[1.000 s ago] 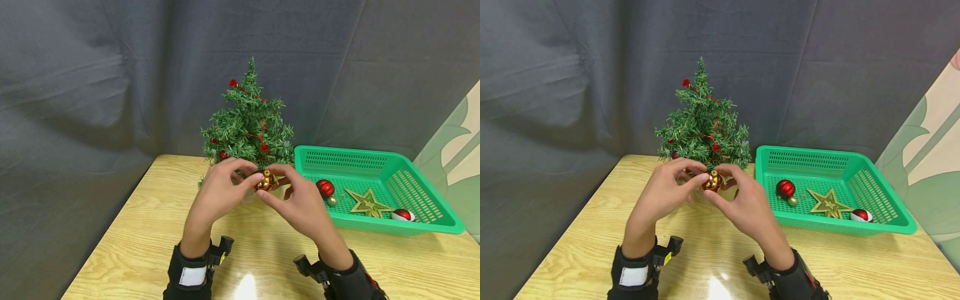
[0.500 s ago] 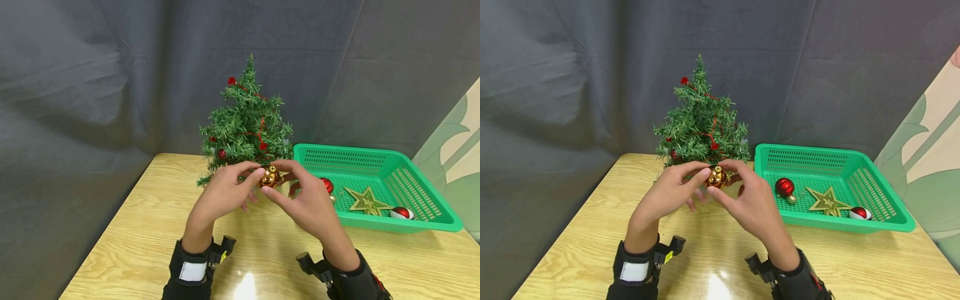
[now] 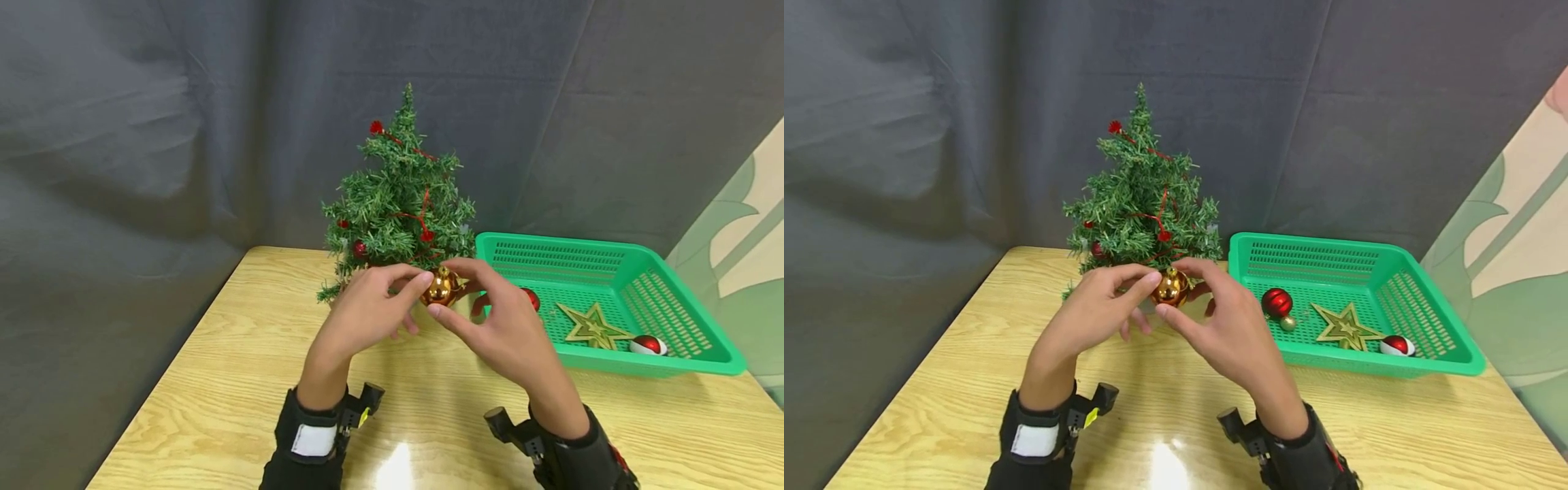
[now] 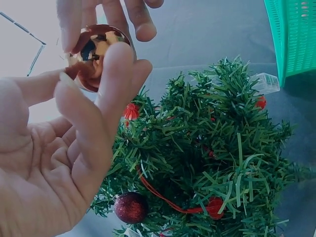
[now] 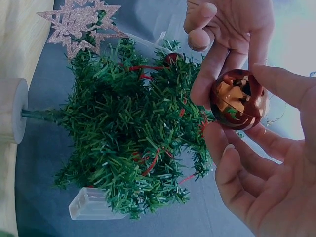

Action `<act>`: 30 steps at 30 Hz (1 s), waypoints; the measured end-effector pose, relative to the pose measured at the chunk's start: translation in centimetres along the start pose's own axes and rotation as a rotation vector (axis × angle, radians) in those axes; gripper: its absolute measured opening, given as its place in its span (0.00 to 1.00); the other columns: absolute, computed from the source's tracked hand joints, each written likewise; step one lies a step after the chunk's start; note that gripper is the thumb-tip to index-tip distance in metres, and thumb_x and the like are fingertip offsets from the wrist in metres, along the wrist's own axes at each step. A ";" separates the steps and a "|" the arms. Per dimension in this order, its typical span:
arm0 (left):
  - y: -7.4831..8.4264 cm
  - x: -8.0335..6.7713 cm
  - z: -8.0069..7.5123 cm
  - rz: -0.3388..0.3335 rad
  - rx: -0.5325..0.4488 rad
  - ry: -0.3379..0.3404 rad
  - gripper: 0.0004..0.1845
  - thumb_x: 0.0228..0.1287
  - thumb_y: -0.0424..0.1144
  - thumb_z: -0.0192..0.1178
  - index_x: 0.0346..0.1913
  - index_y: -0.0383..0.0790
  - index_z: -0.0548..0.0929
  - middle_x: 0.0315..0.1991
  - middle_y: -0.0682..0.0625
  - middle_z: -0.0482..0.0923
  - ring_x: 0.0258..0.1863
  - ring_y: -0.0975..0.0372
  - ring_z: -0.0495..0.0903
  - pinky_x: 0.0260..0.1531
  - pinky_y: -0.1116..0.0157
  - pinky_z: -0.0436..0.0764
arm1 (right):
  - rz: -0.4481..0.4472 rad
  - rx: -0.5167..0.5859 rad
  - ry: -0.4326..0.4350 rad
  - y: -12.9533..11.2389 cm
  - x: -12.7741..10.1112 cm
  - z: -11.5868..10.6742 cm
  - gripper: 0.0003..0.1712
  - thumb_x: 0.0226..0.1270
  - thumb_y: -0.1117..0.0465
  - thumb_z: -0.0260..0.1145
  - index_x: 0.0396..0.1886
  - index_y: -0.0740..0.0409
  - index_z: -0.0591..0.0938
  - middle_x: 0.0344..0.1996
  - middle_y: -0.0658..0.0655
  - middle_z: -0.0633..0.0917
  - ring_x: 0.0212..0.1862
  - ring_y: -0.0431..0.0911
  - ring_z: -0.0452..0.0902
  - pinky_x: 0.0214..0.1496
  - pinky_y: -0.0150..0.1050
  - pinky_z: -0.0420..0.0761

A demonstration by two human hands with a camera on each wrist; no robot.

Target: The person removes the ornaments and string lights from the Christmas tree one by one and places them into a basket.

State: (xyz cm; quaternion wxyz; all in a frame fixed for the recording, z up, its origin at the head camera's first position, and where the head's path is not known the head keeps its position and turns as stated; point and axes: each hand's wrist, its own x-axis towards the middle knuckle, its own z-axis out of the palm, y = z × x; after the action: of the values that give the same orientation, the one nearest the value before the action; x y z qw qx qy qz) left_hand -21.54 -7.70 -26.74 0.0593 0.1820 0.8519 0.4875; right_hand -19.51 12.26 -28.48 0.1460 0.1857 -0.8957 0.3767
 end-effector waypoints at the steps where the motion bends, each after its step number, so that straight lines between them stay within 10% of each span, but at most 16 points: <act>1: 0.0 0.0 0.0 -0.002 0.012 -0.002 0.18 0.75 0.57 0.52 0.58 0.55 0.82 0.28 0.55 0.86 0.19 0.62 0.83 0.24 0.61 0.81 | -0.006 -0.005 0.003 0.1 0.0 0.0 0.30 0.64 0.47 0.72 0.64 0.45 0.76 0.55 0.50 0.84 0.41 0.38 0.79 0.38 0.37 0.79; 13: 0.1 -0.3 -0.2 0.044 0.075 -0.001 0.18 0.74 0.53 0.54 0.61 0.55 0.81 0.24 0.58 0.85 0.21 0.64 0.82 0.20 0.65 0.73 | 0.008 0.001 0.040 1.4 0.2 -1.9 0.27 0.65 0.52 0.72 0.63 0.45 0.77 0.54 0.52 0.84 0.41 0.37 0.82 0.38 0.32 0.80; 30: -0.2 -0.7 -0.8 0.123 0.019 0.104 0.10 0.72 0.45 0.60 0.51 0.51 0.85 0.37 0.57 0.87 0.29 0.65 0.85 0.32 0.63 0.79 | 0.339 -0.334 -0.027 9.3 0.3 -7.2 0.38 0.67 0.36 0.63 0.66 0.56 0.73 0.59 0.66 0.81 0.51 0.59 0.83 0.38 0.48 0.78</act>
State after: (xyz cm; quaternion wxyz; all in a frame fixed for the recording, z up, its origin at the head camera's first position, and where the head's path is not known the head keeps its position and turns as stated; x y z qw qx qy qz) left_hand -21.23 -8.73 -26.56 -0.0167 0.2091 0.8457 0.4907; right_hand -23.02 23.47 -29.36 0.0976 0.0109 -0.9659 0.2397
